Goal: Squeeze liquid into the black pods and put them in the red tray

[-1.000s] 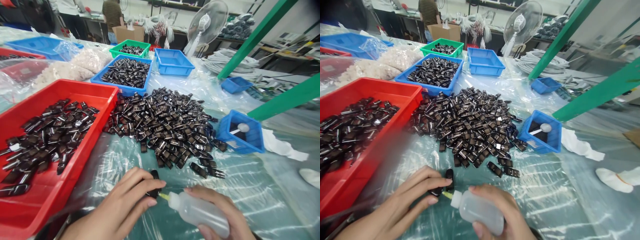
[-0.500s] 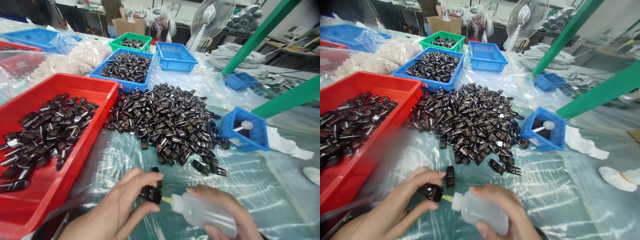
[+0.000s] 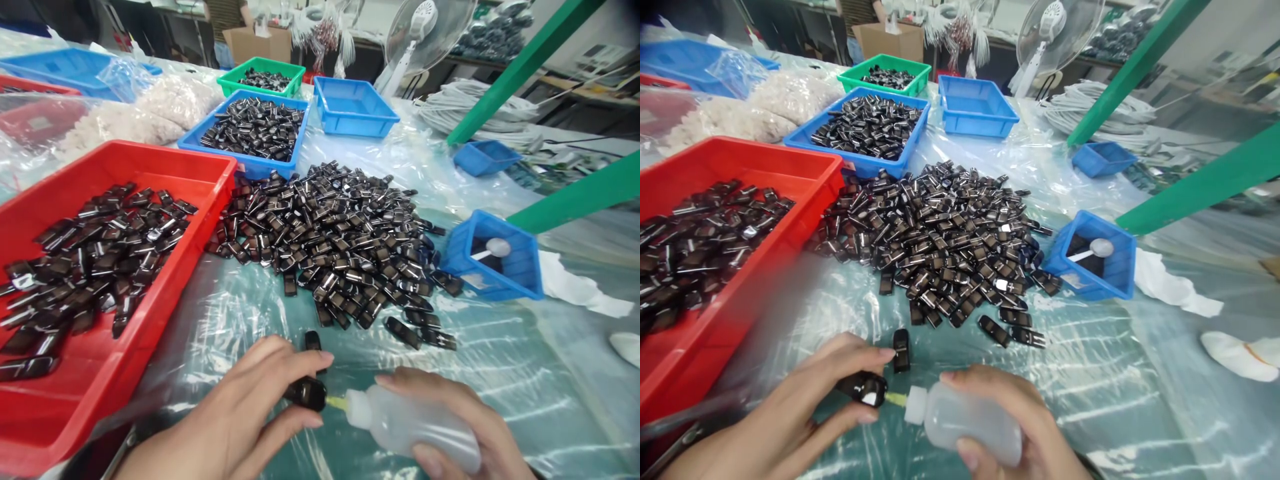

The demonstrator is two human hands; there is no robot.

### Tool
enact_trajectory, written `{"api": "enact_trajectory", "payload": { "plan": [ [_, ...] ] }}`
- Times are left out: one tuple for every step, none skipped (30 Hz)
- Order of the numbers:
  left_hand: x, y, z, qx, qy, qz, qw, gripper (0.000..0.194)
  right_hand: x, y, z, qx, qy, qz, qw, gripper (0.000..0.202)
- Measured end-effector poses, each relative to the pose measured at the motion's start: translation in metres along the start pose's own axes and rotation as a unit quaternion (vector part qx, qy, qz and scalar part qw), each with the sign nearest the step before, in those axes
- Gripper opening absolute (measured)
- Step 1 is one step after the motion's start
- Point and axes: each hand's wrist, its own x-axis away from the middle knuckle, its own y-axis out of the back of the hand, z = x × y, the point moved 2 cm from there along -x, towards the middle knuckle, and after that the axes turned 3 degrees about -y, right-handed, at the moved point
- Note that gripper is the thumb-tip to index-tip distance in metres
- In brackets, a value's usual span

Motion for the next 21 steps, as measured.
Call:
{"api": "enact_trajectory", "payload": {
  "plan": [
    [0.0001, -0.0005, 0.0004, 0.003, -0.001, 0.004, 1.000, 0.037, 0.0001, 0.0003, -0.0004, -0.002, -0.002, 0.001, 1.000, 0.039],
    [0.0001, -0.0007, 0.0005, 0.005, -0.004, 0.007, 1.000, 0.038, 0.0002, 0.0006, -0.0009, -0.004, -0.002, 0.002, 1.000, 0.039],
    [0.0000, -0.0008, 0.0004, 0.006, -0.007, 0.012, 1.000, 0.038, 0.0002, 0.0009, -0.0014, -0.006, -0.002, 0.004, 1.000, 0.040],
    [-0.0002, -0.0006, 0.0002, 0.005, -0.008, 0.014, 1.000, 0.038, 0.0002, 0.0012, -0.0019, -0.009, 0.001, 0.007, 1.000, 0.040],
    [-0.0004, -0.0001, -0.0004, 0.003, -0.011, 0.015, 1.000, 0.038, 0.0002, 0.0015, -0.0023, -0.011, 0.005, 0.010, 1.000, 0.040],
    [-0.0007, 0.0005, -0.0012, 0.001, -0.014, 0.017, 1.000, 0.037, 0.0002, 0.0019, -0.0026, -0.013, 0.009, 0.012, 1.000, 0.040],
    [-0.0009, 0.0012, -0.0021, -0.001, -0.014, 0.019, 1.000, 0.037, 0.0002, 0.0023, -0.0030, -0.011, 0.011, 0.014, 1.000, 0.039],
    [-0.0011, 0.0019, -0.0030, 0.000, -0.013, 0.021, 1.000, 0.037, 0.0002, 0.0027, -0.0033, -0.010, 0.011, 0.016, 1.000, 0.039],
    [-0.0011, 0.0025, -0.0041, 0.003, -0.013, 0.023, 1.000, 0.037, 0.0002, 0.0031, -0.0035, -0.007, 0.009, 0.015, 1.000, 0.040],
    [-0.0011, 0.0031, -0.0051, 0.005, -0.012, 0.024, 1.000, 0.037, 0.0002, 0.0036, -0.0035, -0.006, 0.009, 0.013, 1.000, 0.040],
    [-0.0010, 0.0035, -0.0059, 0.005, -0.011, 0.024, 1.000, 0.036, 0.0001, 0.0039, -0.0034, -0.006, 0.008, 0.012, 1.000, 0.040],
    [-0.0007, 0.0038, -0.0066, 0.001, -0.009, 0.021, 1.000, 0.036, -0.0001, 0.0041, -0.0033, -0.007, 0.008, 0.012, 1.000, 0.040],
    [-0.0005, 0.0039, -0.0071, -0.005, -0.012, 0.020, 1.000, 0.035, -0.0004, 0.0043, -0.0033, -0.008, 0.008, 0.011, 1.000, 0.040],
    [-0.0003, 0.0039, -0.0074, -0.013, -0.016, 0.019, 1.000, 0.034, -0.0006, 0.0043, -0.0034, -0.010, 0.009, 0.010, 1.000, 0.040],
    [-0.0003, 0.0037, -0.0072, -0.025, -0.016, 0.016, 0.999, 0.034, -0.0008, 0.0042, -0.0037, -0.010, 0.007, 0.011, 1.000, 0.039],
    [-0.0005, 0.0033, -0.0065, -0.035, -0.016, 0.016, 0.999, 0.034, -0.0010, 0.0039, -0.0040, -0.010, 0.005, 0.010, 1.000, 0.039],
    [-0.0008, 0.0028, -0.0053, -0.045, -0.014, 0.012, 0.999, 0.033, -0.0011, 0.0036, -0.0043, -0.008, 0.005, 0.008, 1.000, 0.039],
    [-0.0013, 0.0022, -0.0035, -0.053, -0.009, 0.008, 0.999, 0.033, -0.0012, 0.0032, -0.0044, -0.006, 0.005, 0.005, 1.000, 0.039],
    [-0.0019, 0.0016, -0.0016, -0.057, -0.007, 0.001, 0.998, 0.032, -0.0014, 0.0028, -0.0041, -0.003, 0.007, 0.001, 1.000, 0.039],
    [-0.0024, 0.0010, 0.0004, -0.056, -0.008, -0.007, 0.998, 0.029, -0.0017, 0.0023, -0.0033, 0.000, 0.009, -0.005, 1.000, 0.040],
    [-0.0029, 0.0002, 0.0020, -0.052, -0.013, -0.013, 0.998, 0.026, -0.0022, 0.0018, -0.0021, 0.005, 0.012, -0.011, 1.000, 0.040]
  ]
}}
